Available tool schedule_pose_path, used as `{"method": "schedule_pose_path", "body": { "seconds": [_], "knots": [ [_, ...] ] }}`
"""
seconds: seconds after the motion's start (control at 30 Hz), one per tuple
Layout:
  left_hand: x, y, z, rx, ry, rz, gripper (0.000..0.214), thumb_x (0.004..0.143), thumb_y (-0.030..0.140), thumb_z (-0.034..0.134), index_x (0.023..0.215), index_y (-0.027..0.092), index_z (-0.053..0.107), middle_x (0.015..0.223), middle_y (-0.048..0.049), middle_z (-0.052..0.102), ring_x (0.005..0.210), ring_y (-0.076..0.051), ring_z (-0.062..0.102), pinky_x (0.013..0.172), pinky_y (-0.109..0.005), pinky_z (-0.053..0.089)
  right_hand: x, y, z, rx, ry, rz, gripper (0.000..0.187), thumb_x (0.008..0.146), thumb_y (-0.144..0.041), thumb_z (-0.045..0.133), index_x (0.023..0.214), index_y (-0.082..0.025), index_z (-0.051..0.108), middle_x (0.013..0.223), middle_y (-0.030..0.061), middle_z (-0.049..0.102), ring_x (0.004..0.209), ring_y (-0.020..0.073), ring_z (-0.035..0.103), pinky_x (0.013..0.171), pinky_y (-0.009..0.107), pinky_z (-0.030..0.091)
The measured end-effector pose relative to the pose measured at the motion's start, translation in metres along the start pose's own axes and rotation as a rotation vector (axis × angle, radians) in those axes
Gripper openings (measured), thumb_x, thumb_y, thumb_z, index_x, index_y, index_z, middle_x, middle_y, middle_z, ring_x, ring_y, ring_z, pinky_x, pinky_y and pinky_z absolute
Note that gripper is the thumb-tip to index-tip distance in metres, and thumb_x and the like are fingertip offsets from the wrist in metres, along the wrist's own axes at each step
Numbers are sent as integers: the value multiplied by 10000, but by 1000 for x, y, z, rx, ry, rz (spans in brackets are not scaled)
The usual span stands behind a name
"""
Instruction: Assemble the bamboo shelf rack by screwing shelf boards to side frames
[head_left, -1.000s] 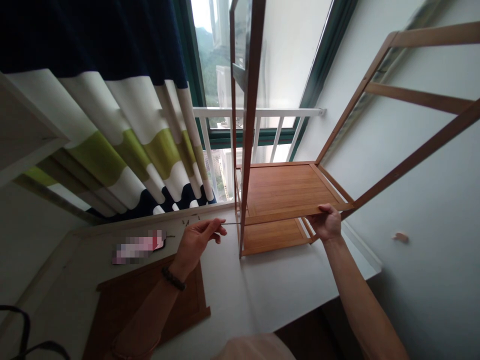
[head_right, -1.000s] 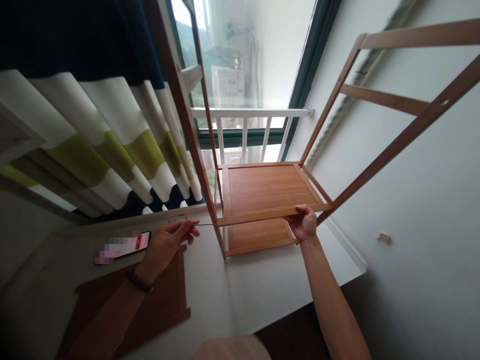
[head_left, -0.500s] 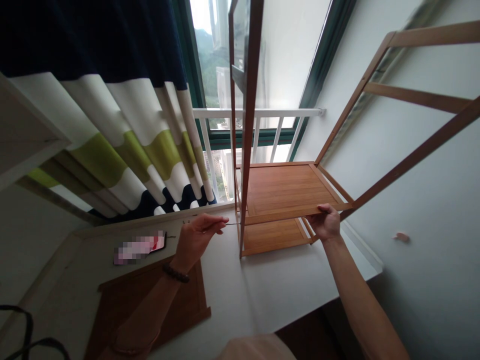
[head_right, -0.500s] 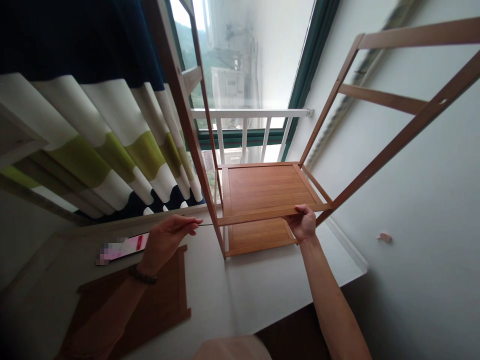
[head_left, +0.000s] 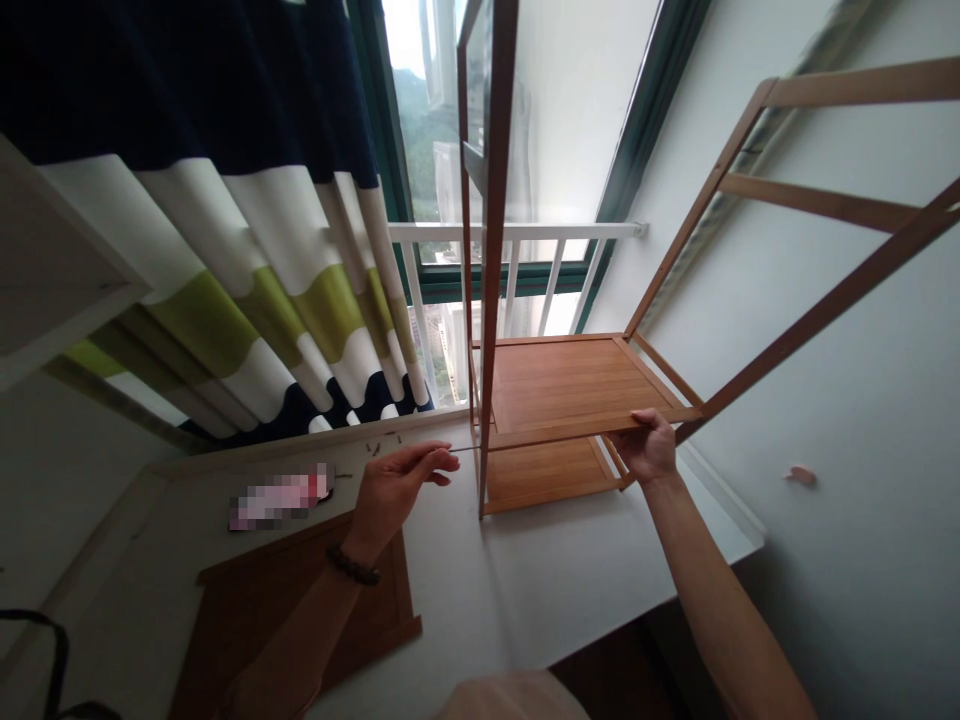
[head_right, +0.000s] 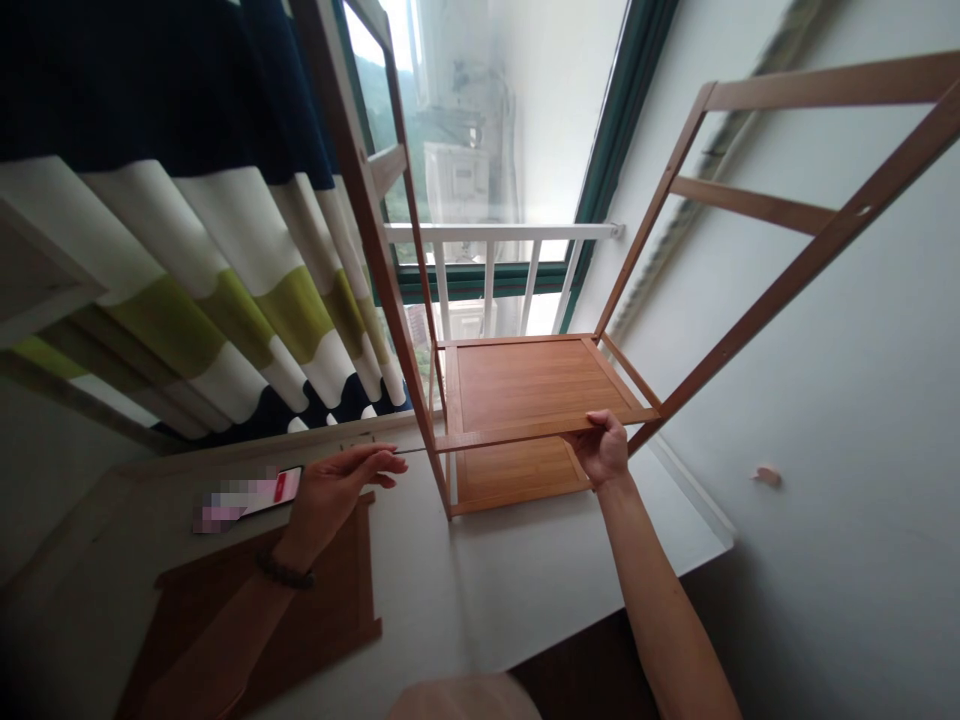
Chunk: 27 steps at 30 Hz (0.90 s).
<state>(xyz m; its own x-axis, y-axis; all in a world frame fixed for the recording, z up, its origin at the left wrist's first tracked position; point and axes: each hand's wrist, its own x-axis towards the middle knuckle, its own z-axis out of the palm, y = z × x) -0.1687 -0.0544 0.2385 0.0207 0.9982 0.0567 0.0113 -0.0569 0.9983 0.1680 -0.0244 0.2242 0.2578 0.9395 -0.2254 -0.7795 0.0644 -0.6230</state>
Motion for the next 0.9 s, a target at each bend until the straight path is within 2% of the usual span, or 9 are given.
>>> {"method": "schedule_pose_path", "body": {
  "seconds": [0.17, 0.27, 0.37, 0.43, 0.53, 0.67, 0.73, 0.83, 0.9],
  "knots": [
    [1, 1, -3, -211, -51, -138, 328, 740, 406, 656, 873, 109, 691, 788, -95, 736, 776, -220, 697, 753, -352, 570, -2, 3, 1, -34, -8, -5, 93, 692, -115, 534, 712, -160, 613, 664, 14, 708, 600, 160, 676, 593, 287, 592],
    [4, 0, -6, -238, -102, -186, 280, 702, 349, 707, 863, 121, 686, 810, -81, 737, 809, -209, 692, 787, -335, 556, -3, 5, 2, -45, 1, -6, 100, 686, -93, 565, 724, -171, 613, 688, 1, 710, 643, 153, 680, 632, 282, 591],
    [5, -1, -8, -223, -156, -216, 314, 689, 299, 725, 955, 146, 660, 865, -71, 735, 864, -196, 680, 797, -313, 542, -3, 5, 4, -45, -36, 18, 114, 665, -73, 572, 680, -183, 595, 693, -3, 704, 698, 171, 682, 682, 325, 588],
    [5, -3, -8, -216, -161, -238, 316, 696, 303, 718, 964, 151, 648, 857, -70, 732, 860, -194, 677, 767, -304, 541, -4, 5, 6, -26, -67, 51, 120, 653, -68, 552, 657, -184, 584, 699, 8, 702, 723, 186, 679, 704, 359, 584],
    [6, -7, -7, -184, -132, -220, 258, 697, 318, 712, 880, 142, 664, 805, -67, 714, 792, -186, 667, 662, -273, 533, -5, 4, 7, 6, -94, 86, 129, 640, -61, 522, 644, -178, 576, 713, 25, 701, 739, 197, 675, 709, 372, 581],
    [11, -12, -7, -51, -60, -44, 173, 658, 261, 746, 780, 147, 699, 732, -3, 637, 594, -68, 535, 568, -181, 453, -4, 6, 5, 35, -88, 99, 135, 623, -54, 501, 618, -175, 560, 683, 24, 690, 694, 190, 668, 687, 370, 582],
    [13, -14, -8, -43, -58, -1, 146, 668, 253, 740, 772, 157, 701, 663, 26, 583, 553, -46, 473, 546, -164, 420, -3, 8, 3, 58, -78, 110, 144, 608, -48, 492, 618, -176, 558, 673, 19, 686, 678, 181, 665, 670, 349, 581],
    [12, -15, -8, -117, -137, -81, 165, 728, 302, 688, 817, 163, 680, 573, 30, 558, 540, -73, 489, 519, -192, 420, 0, 12, 2, 76, -51, 111, 151, 591, -40, 486, 614, -174, 552, 658, 18, 681, 655, 170, 662, 634, 307, 578],
    [10, -15, -7, -164, -193, -147, 189, 753, 328, 660, 830, 156, 663, 596, 3, 599, 558, -101, 531, 501, -213, 430, 1, 13, 2, 73, -36, 115, 153, 589, -39, 483, 619, -172, 553, 650, 20, 677, 646, 172, 663, 621, 302, 577]
  ]
}}
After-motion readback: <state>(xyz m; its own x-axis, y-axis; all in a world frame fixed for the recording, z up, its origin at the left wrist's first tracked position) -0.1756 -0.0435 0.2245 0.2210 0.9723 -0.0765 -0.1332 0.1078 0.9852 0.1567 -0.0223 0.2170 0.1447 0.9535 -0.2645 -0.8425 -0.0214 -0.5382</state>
